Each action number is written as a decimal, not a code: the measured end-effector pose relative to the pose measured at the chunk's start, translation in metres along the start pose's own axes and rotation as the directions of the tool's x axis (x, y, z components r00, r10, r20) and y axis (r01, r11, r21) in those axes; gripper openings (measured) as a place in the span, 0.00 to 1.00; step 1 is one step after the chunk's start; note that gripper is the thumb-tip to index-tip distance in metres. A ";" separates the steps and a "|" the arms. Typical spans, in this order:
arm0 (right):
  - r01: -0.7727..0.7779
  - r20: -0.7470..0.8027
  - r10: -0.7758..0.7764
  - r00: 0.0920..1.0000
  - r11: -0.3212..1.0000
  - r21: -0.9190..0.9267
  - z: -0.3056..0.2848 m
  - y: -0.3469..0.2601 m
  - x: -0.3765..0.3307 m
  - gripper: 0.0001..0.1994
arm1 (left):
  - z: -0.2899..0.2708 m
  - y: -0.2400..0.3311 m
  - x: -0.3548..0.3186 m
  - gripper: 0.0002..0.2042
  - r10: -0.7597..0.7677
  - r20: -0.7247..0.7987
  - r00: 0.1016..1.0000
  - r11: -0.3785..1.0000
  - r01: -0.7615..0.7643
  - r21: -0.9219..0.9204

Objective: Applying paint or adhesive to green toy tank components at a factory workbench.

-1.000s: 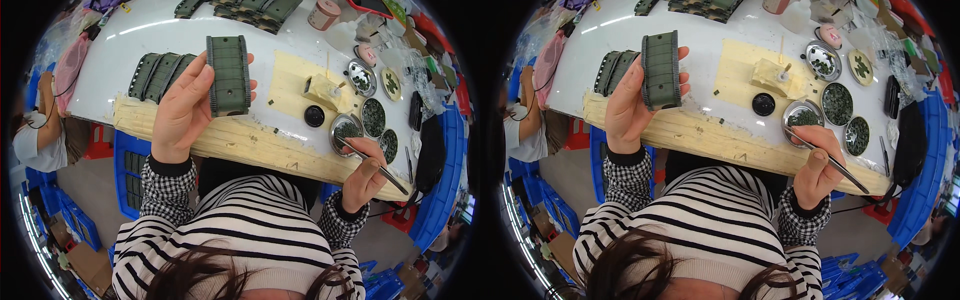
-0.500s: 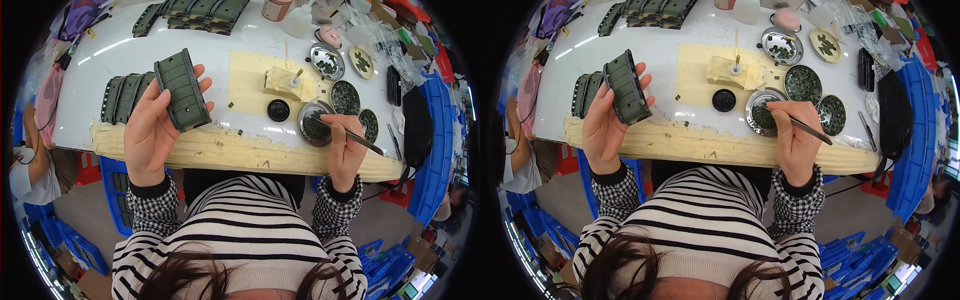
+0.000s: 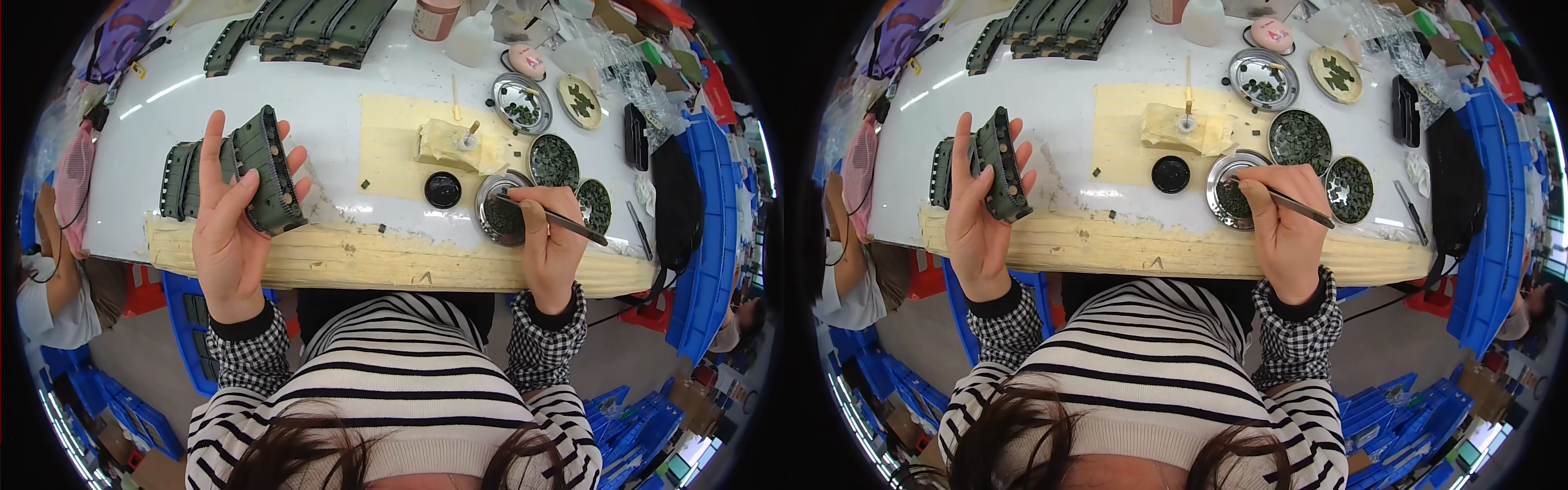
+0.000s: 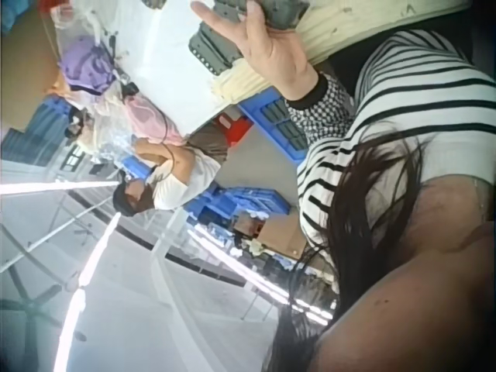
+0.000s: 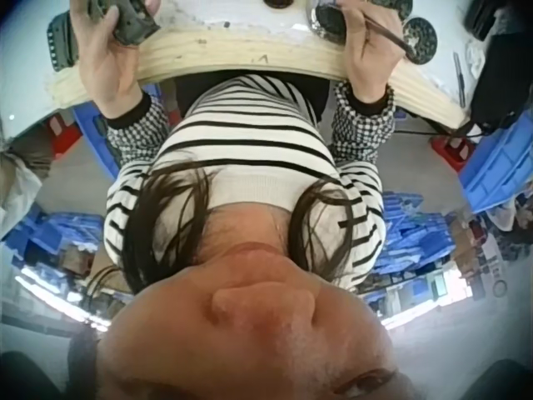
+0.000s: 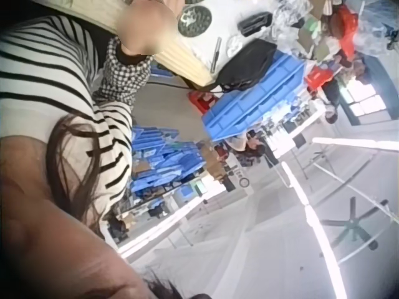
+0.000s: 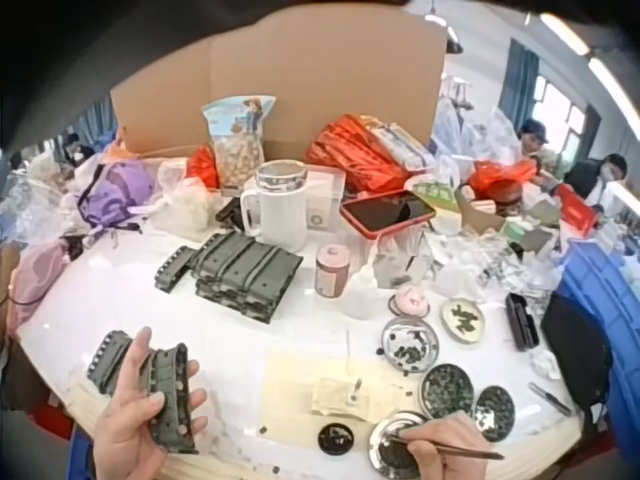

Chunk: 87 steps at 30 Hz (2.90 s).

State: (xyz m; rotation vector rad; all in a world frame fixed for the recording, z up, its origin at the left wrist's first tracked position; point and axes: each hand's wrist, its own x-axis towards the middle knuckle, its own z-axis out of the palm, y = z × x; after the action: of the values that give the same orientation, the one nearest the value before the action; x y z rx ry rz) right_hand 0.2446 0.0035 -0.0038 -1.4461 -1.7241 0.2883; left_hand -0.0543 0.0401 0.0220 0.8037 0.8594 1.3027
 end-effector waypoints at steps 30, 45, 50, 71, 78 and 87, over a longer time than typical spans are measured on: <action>-0.041 0.020 0.040 0.999 0.998 0.038 0.001 0.006 0.002 0.08 | -0.020 -0.009 0.017 0.14 0.035 -0.006 0.999 0.969 -0.036 -0.244; 0.553 0.055 -0.582 0.811 0.795 0.250 0.025 -0.059 0.019 0.12 | 0.029 -0.029 -0.020 0.12 -0.429 0.280 0.859 0.868 0.478 -0.135; 0.603 0.120 -0.625 0.771 0.778 0.180 0.033 -0.074 0.021 0.13 | 0.026 -0.035 -0.024 0.12 -0.434 0.336 0.836 0.843 0.508 -0.176; -0.033 0.256 -0.179 0.950 0.759 0.650 0.037 -0.066 0.016 0.12 | 0.020 -0.037 -0.026 0.14 -0.391 0.411 0.823 0.869 0.478 -0.130; -0.062 0.273 -0.165 0.948 0.743 0.666 0.039 -0.066 0.017 0.13 | 0.020 -0.036 -0.025 0.14 -0.366 0.422 0.830 0.891 0.443 -0.098; -0.112 0.286 -0.120 0.951 0.726 0.678 0.040 -0.067 0.015 0.14 | 0.020 -0.037 -0.025 0.14 -0.363 0.426 0.829 0.892 0.441 -0.097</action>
State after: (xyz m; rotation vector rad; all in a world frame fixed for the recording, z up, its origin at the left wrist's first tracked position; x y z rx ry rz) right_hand 0.1693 0.0095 0.0219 -0.8564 -1.5909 1.0913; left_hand -0.0212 0.0115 0.0007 0.6551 0.5260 0.7887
